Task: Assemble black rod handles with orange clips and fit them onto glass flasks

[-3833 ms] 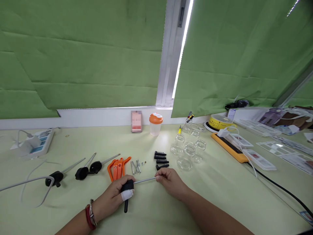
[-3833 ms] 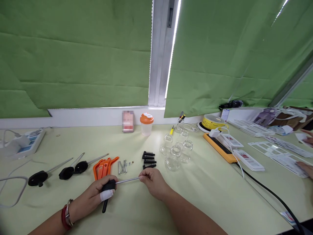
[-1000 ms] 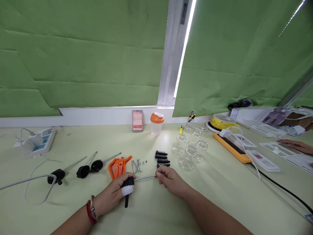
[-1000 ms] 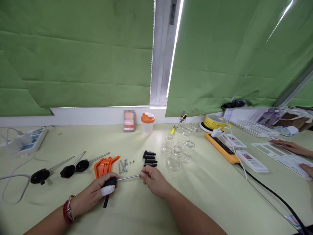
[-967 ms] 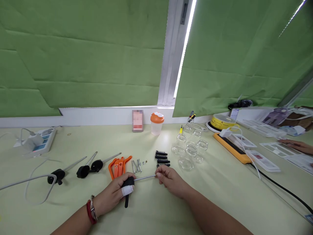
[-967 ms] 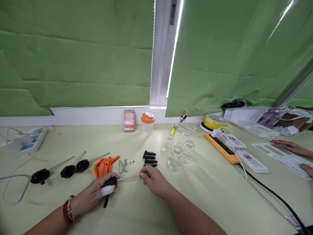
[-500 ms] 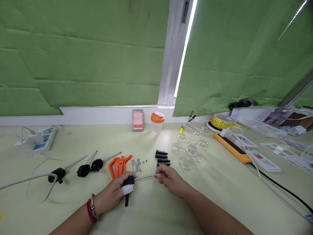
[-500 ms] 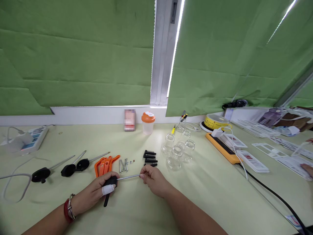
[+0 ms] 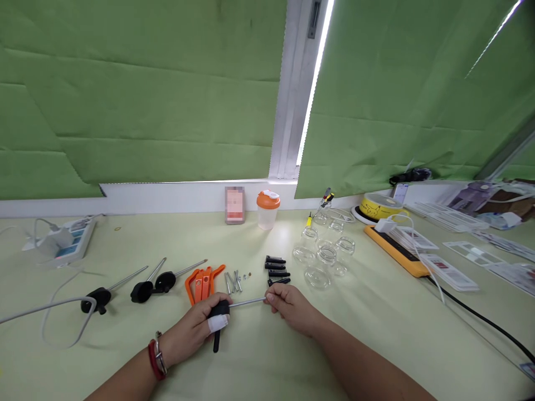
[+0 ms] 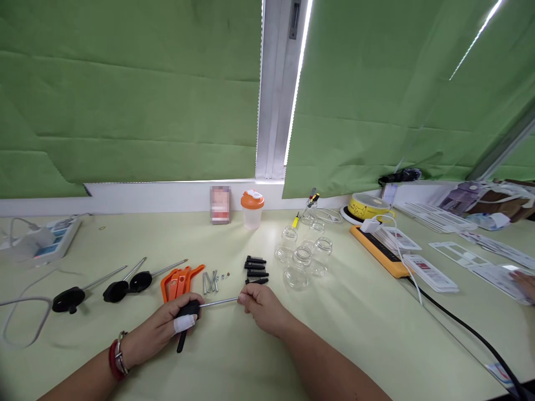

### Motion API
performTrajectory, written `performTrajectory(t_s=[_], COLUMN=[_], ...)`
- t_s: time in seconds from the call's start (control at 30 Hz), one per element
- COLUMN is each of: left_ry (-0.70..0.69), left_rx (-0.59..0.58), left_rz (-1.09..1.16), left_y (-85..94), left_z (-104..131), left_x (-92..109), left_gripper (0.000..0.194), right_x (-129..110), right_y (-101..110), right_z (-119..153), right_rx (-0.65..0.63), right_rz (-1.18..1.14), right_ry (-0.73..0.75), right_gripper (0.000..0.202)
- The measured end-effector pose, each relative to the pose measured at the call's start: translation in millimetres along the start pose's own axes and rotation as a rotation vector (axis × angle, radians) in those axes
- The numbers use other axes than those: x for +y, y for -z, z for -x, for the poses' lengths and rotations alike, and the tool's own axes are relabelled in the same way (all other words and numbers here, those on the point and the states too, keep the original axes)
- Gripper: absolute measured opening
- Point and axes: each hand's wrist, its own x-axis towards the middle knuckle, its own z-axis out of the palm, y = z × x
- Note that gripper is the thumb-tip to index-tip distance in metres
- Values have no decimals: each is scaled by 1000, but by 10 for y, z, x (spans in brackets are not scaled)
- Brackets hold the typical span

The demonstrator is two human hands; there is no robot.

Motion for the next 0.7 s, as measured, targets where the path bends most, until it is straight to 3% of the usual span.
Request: performTrajectory(t_s=[0.27,0.47,0.7], left_ry=[11,18,10], left_rx=[-6,-9,-16], left_rz=[25,37,53], left_y=[2,-2,6], left_z=[5,8,-7], left_x=[-22,-27,-48], left_gripper=[27,27,26], right_x=[38,39,67], right_y=[13,11,1], right_z=[-7,-3,-14], right_rx=[-12,-31,-37], right_rz=[-1,-158,-103], right_ry=[-17,67,66], right_gripper=[32,15,9])
